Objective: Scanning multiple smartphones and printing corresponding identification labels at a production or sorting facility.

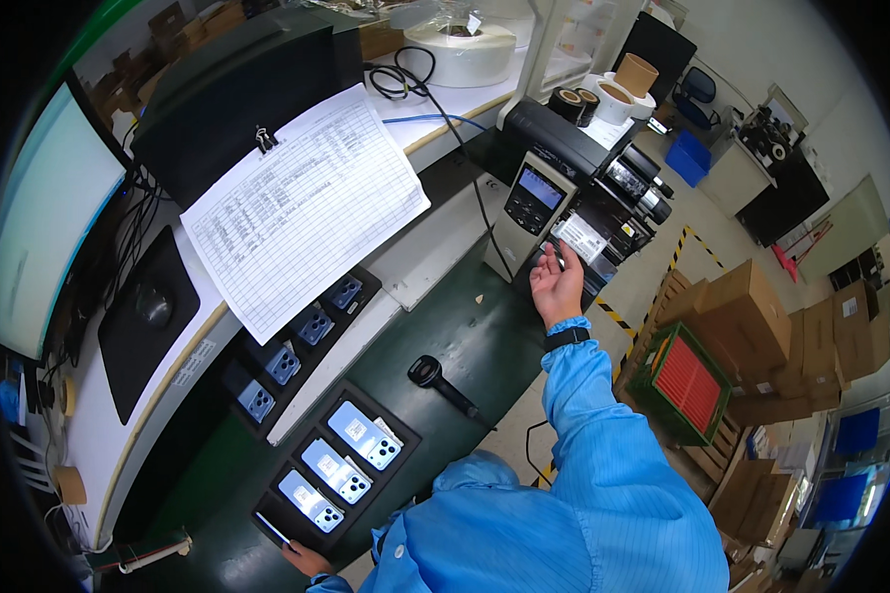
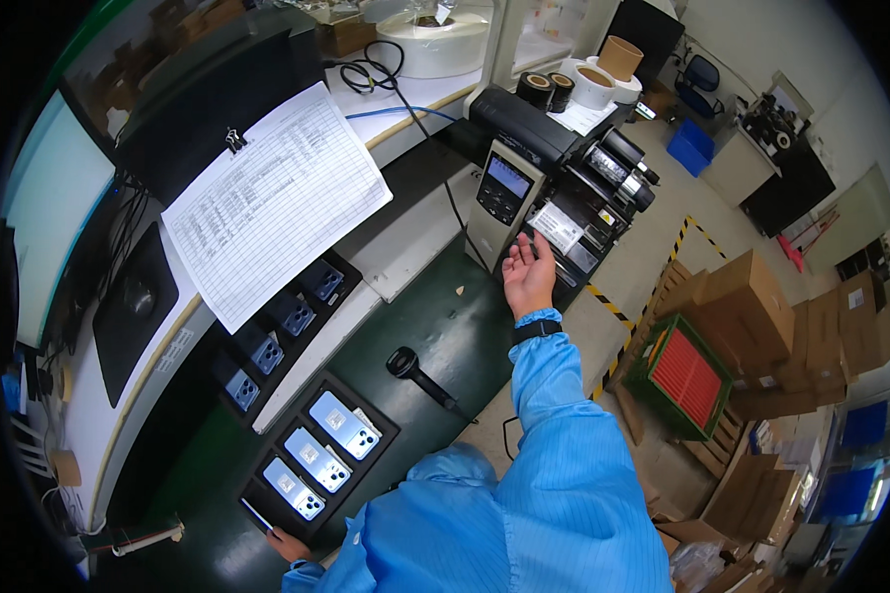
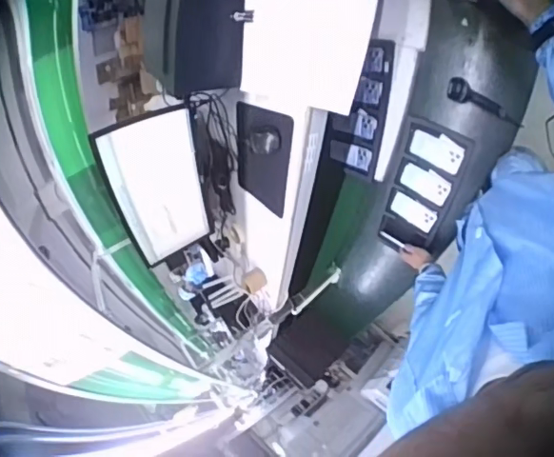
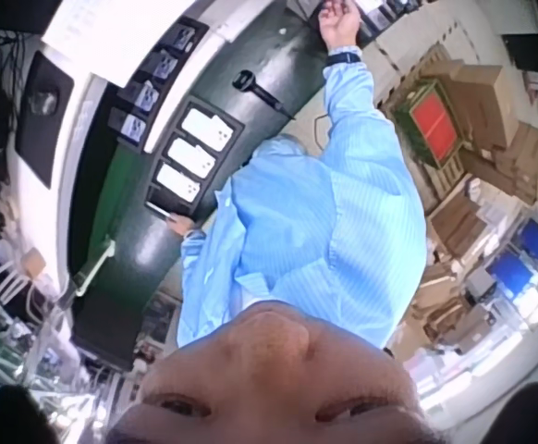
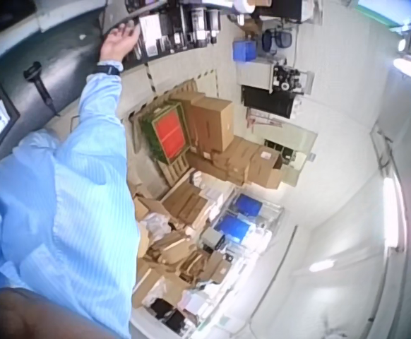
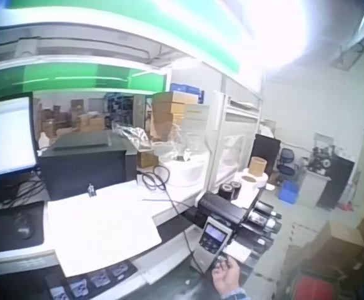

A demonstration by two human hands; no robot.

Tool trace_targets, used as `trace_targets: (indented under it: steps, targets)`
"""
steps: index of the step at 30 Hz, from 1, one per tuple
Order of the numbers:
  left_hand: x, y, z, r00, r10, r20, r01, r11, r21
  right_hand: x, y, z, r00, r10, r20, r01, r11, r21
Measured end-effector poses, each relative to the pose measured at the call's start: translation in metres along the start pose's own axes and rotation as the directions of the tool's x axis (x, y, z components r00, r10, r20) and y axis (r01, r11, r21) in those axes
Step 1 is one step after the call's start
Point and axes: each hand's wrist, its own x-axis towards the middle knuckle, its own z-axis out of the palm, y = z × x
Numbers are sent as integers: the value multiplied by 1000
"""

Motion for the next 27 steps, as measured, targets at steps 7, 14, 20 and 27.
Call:
trace_targets:
  steps: [7, 14, 20, 27]
  targets:
    - [-4, 19, 2, 997, -70, 29, 71, 997, -10, 14, 0, 5, 999, -11, 48, 11, 1000, 3]
    - [-1, 21, 9, 1000, 4, -15, -3, 999, 41, 22, -19, 11, 924, -381, 33, 350, 807, -475]
    - [-20, -18, -14, 994, -34, -100, 19, 990, -141, -90, 118, -53, 992, -112, 53, 105, 537, -837]
    - [-19, 56, -5, 999, 12, -34, -13, 999, -50, -306, 317, -109, 212, 975, 58, 286, -5, -958]
